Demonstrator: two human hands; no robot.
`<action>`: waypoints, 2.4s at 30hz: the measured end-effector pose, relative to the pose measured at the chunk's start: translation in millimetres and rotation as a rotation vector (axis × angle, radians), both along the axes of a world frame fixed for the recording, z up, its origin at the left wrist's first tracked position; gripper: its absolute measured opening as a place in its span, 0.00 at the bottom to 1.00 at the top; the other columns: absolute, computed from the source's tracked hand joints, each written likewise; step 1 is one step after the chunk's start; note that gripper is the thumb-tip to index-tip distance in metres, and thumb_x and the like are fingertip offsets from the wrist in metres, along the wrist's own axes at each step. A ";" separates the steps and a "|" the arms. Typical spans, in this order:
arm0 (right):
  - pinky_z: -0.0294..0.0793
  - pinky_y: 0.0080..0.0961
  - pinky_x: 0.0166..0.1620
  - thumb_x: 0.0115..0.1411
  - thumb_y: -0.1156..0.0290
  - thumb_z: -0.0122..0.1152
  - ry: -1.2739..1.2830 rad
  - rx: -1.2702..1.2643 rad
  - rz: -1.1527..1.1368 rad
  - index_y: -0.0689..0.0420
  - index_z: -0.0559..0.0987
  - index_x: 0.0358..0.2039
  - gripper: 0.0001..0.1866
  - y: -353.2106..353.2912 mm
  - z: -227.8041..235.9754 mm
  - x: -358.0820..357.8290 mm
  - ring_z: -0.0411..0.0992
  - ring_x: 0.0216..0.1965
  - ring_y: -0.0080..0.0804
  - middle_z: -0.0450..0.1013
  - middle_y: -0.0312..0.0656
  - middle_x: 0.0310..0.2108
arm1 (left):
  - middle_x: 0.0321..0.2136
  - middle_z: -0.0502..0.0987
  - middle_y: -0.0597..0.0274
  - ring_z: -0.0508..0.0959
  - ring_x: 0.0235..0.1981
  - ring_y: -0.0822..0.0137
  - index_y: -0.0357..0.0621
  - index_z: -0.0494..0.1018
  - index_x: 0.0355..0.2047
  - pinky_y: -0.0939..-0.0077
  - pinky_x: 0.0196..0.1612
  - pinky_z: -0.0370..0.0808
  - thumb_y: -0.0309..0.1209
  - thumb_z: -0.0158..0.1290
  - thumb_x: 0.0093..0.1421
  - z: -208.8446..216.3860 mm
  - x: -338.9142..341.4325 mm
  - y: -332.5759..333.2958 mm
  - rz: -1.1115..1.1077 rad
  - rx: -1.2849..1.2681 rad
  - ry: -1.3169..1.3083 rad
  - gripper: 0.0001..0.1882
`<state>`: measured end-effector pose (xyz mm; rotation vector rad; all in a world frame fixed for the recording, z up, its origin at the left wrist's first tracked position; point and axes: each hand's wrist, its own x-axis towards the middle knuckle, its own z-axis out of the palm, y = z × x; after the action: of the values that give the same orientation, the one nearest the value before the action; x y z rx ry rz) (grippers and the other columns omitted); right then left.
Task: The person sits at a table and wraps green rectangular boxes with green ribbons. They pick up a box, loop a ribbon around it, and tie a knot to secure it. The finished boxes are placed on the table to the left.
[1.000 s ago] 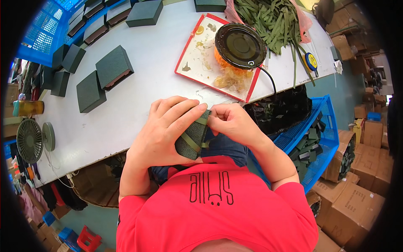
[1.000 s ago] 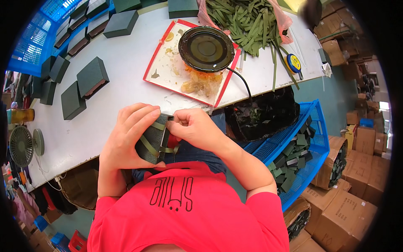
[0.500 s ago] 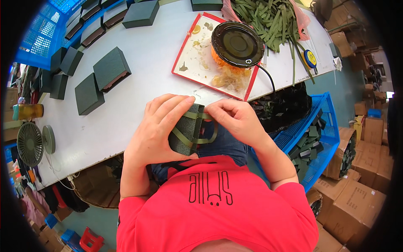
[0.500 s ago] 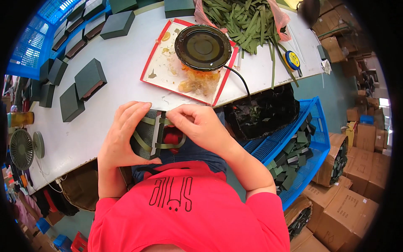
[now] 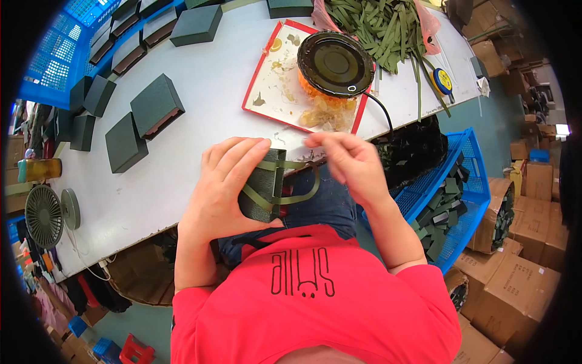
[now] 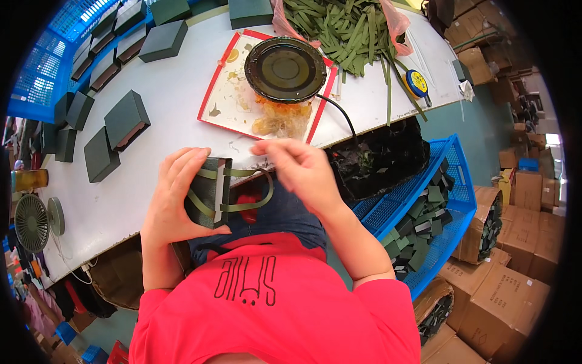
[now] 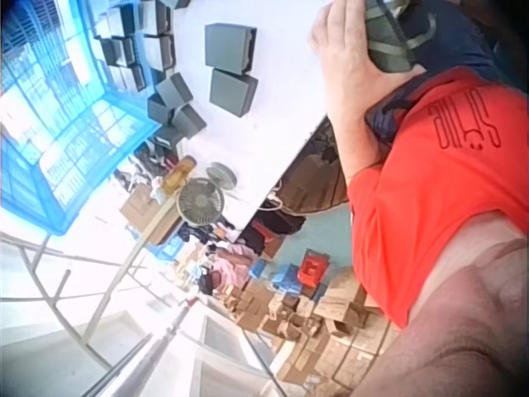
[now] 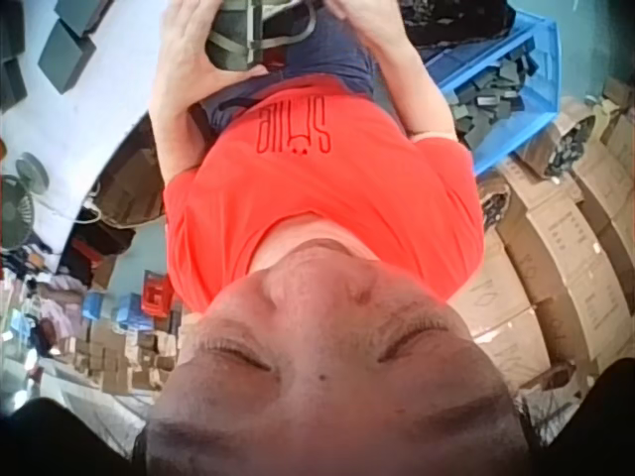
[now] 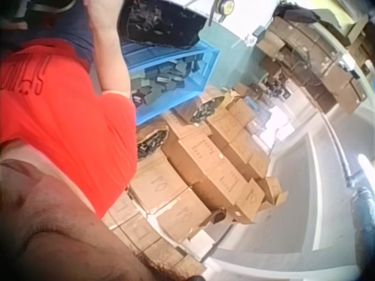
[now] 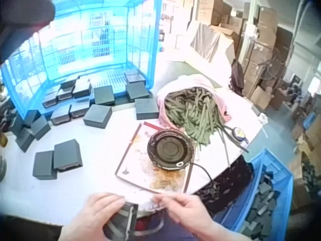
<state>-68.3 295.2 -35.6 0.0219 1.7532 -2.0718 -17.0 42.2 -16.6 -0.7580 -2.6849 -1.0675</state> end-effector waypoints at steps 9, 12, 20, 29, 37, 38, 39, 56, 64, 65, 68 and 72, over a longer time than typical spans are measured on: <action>0.64 0.12 0.27 0.62 0.72 0.67 0.101 0.092 -0.181 0.63 0.82 0.34 0.07 14.4 5.4 18.3 0.68 0.24 0.11 0.79 0.35 0.29 | 0.58 0.70 0.50 0.67 0.60 0.44 0.37 0.61 0.64 0.53 0.61 0.65 0.52 0.76 0.31 -1.6 2.4 -4.1 0.028 0.009 0.011 0.62; 0.69 0.14 0.30 0.62 0.72 0.67 0.119 0.199 0.096 0.62 0.81 0.29 0.08 5.4 8.0 29.0 0.72 0.27 0.14 0.79 0.34 0.27 | 0.58 0.70 0.49 0.67 0.59 0.44 0.37 0.62 0.64 0.53 0.61 0.66 0.52 0.76 0.33 -0.5 0.3 -2.3 0.023 0.022 0.032 0.60; 0.71 0.20 0.31 0.67 0.69 0.58 0.197 0.289 0.385 0.63 0.80 0.36 0.09 -34.6 11.6 38.4 0.72 0.27 0.20 0.74 0.36 0.24 | 0.56 0.70 0.52 0.68 0.59 0.49 0.44 0.68 0.60 0.50 0.63 0.60 0.49 0.72 0.37 7.5 11.6 -2.6 0.033 0.041 0.023 0.50; 0.62 0.10 0.22 0.63 0.75 0.63 0.216 0.246 -0.230 0.64 0.83 0.44 0.10 28.8 -1.8 13.4 0.65 0.18 0.11 0.82 0.40 0.31 | 0.59 0.69 0.43 0.68 0.59 0.45 0.37 0.65 0.63 0.56 0.63 0.64 0.39 0.72 0.41 18.6 83.5 -119.7 0.915 -0.227 -0.139 0.49; 0.66 0.12 0.26 0.61 0.72 0.68 0.202 0.298 -0.562 0.65 0.83 0.39 0.10 111.5 -15.8 -29.0 0.67 0.22 0.13 0.81 0.39 0.31 | 0.67 0.61 0.51 0.61 0.67 0.45 0.55 0.57 0.70 0.43 0.63 0.62 0.59 0.63 0.51 -21.0 123.1 -230.0 1.389 -0.690 -0.530 0.51; 0.64 0.12 0.26 0.61 0.71 0.68 0.222 0.322 -0.614 0.64 0.83 0.38 0.09 123.3 -18.9 -32.5 0.66 0.21 0.12 0.81 0.39 0.31 | 0.68 0.60 0.52 0.60 0.68 0.45 0.52 0.59 0.69 0.45 0.65 0.61 0.56 0.63 0.54 -8.1 105.6 -208.1 1.386 -0.713 -0.515 0.47; 0.61 0.12 0.23 0.61 0.70 0.68 0.258 0.347 -0.692 0.62 0.83 0.35 0.08 137.8 -23.0 -36.9 0.64 0.19 0.12 0.79 0.37 0.27 | 0.68 0.60 0.52 0.60 0.68 0.46 0.51 0.60 0.68 0.47 0.65 0.60 0.54 0.62 0.55 -11.2 95.8 -212.2 1.286 -0.734 -0.323 0.45; 0.53 0.15 0.19 0.63 0.58 0.67 -0.142 -0.489 -1.122 0.55 0.75 0.38 0.15 301.1 -110.2 -138.1 0.56 0.19 0.16 0.67 0.29 0.27 | 0.69 0.56 0.45 0.58 0.69 0.47 0.50 0.62 0.67 0.57 0.68 0.56 0.46 0.54 0.64 -28.4 4.0 -166.5 0.798 -0.276 -0.167 0.33; 0.68 0.24 0.25 0.59 0.76 0.61 0.314 -0.244 -1.296 0.55 0.76 0.29 0.03 258.4 -66.4 -136.3 0.67 0.21 0.27 0.69 0.36 0.21 | 0.62 0.64 0.38 0.64 0.64 0.44 0.34 0.61 0.65 0.59 0.65 0.62 0.47 0.60 0.60 -19.0 25.1 -147.1 0.891 -0.413 -0.205 0.40; 0.69 0.21 0.28 0.60 0.76 0.58 0.515 -0.178 -1.238 0.58 0.80 0.31 0.03 265.4 -60.1 -130.1 0.68 0.22 0.25 0.72 0.37 0.23 | 0.59 0.67 0.35 0.65 0.63 0.43 0.27 0.59 0.63 0.60 0.64 0.63 0.47 0.62 0.58 -9.9 21.9 -134.9 0.886 -0.359 -0.231 0.44; 0.75 0.23 0.41 0.64 0.77 0.52 0.924 0.104 -1.169 0.69 0.80 0.36 0.09 259.1 -9.8 -98.2 0.76 0.37 0.28 0.79 0.48 0.38 | 0.57 0.69 0.37 0.68 0.60 0.43 0.29 0.60 0.62 0.58 0.62 0.65 0.49 0.67 0.50 -13.2 13.9 -136.3 0.832 -0.412 -0.145 0.49; 0.73 0.23 0.47 0.72 0.73 0.48 0.961 0.147 -0.958 0.68 0.75 0.43 0.11 235.1 42.4 -55.8 0.75 0.39 0.28 0.77 0.46 0.38 | 0.60 0.67 0.42 0.66 0.60 0.44 0.35 0.60 0.65 0.59 0.65 0.63 0.42 0.66 0.46 -3.3 18.8 -130.6 0.863 -0.313 -0.223 0.48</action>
<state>-124.1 530.4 6.8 -0.1424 2.8688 -2.8801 1.7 -88.3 -19.9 0.5198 -2.8830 -0.5295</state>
